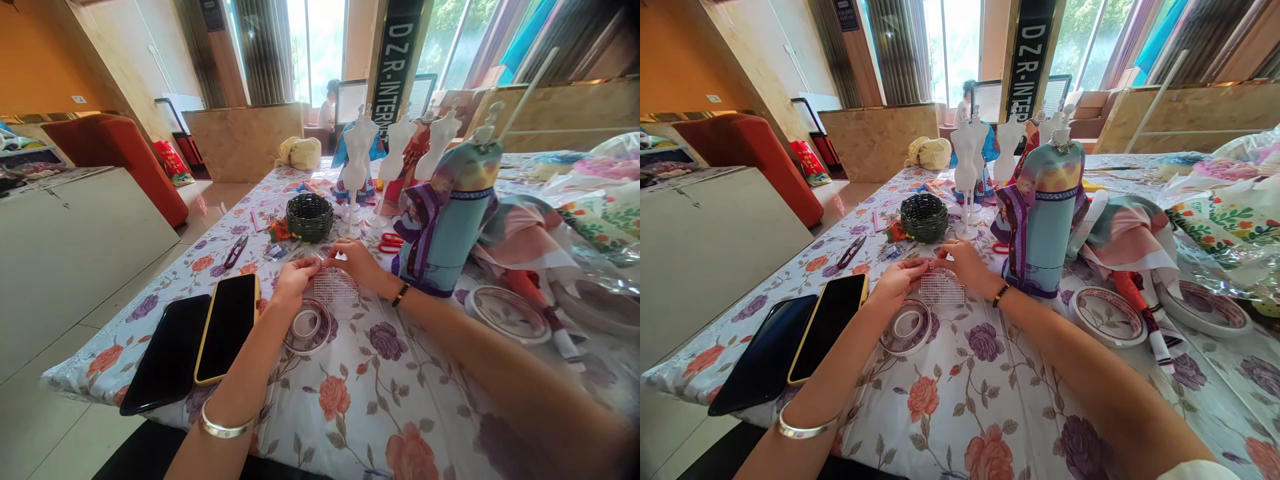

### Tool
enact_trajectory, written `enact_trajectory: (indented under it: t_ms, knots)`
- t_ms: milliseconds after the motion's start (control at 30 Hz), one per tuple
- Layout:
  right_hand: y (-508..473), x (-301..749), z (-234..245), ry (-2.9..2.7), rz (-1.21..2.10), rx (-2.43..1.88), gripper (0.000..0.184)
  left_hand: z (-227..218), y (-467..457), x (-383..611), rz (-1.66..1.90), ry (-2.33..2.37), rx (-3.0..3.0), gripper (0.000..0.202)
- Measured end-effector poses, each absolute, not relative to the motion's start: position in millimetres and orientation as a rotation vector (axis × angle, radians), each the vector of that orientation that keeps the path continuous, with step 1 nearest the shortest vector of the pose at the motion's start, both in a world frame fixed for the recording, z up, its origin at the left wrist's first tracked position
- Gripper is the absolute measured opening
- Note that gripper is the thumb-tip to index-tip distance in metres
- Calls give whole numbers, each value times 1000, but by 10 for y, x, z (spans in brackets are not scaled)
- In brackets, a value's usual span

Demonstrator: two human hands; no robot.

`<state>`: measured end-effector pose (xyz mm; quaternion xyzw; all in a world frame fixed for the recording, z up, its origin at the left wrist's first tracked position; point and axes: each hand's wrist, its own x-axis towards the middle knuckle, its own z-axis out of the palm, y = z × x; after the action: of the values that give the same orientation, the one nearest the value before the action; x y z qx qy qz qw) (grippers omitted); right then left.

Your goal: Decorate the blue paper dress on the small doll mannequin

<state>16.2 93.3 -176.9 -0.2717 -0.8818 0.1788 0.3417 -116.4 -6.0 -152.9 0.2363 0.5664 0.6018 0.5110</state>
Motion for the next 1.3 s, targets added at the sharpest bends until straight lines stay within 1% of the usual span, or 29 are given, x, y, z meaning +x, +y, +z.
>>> enact_trajectory:
  t_ms: [233, 433, 567, 667, 733, 767, 833, 900, 933, 1033, 1133, 1233, 1300]
  knots:
    - [881, 141, -1697, -2236, 565, -625, 32, -1505, -82, -1149, 1445, 1402, 650, 8]
    - [730, 109, -1514, -2079, 778, -571, 39, -1527, -78, -1147, 1415, 1493, 838, 13]
    - [524, 50, -1466, -1998, 995, -530, 40, -1525, -75, -1151, 1378, 1634, 983, 11]
    - [320, 94, -1460, -1929, 1114, -507, 40, -1474, -95, -1124, 1408, 1807, 1063, 21]
    - [178, 203, -1464, -1837, 1165, -514, 35, -1416, -126, -1081, 1463, 1917, 1108, 28]
    - [111, 278, -1470, -1776, 1182, -521, 32, -1384, -148, -1051, 1490, 1956, 1161, 27]
    - [-5, 456, -1490, -1711, 1145, -540, 25, -1322, -207, -975, 1520, 1942, 1316, 20]
    - [-92, 647, -1519, -1740, 1006, -533, 18, -1272, -282, -882, 1482, 1750, 1433, 11]
    - [-124, 741, -1533, -1769, 915, -511, 15, -1252, -325, -832, 1434, 1600, 1437, 11]
    - [-199, 1016, -1554, -1897, 604, -389, 8, -1212, -448, -686, 1210, 1170, 1302, 23]
    - [-272, 1274, -1543, -2044, 378, -253, 14, -1196, -533, -576, 1000, 962, 1206, 29]
    - [-348, 1492, -1540, -2099, 343, -204, 27, -1192, -576, -513, 872, 912, 1188, 30]
    - [-385, 1598, -1545, -2099, 317, -226, 32, -1191, -593, -488, 796, 888, 1190, 29]
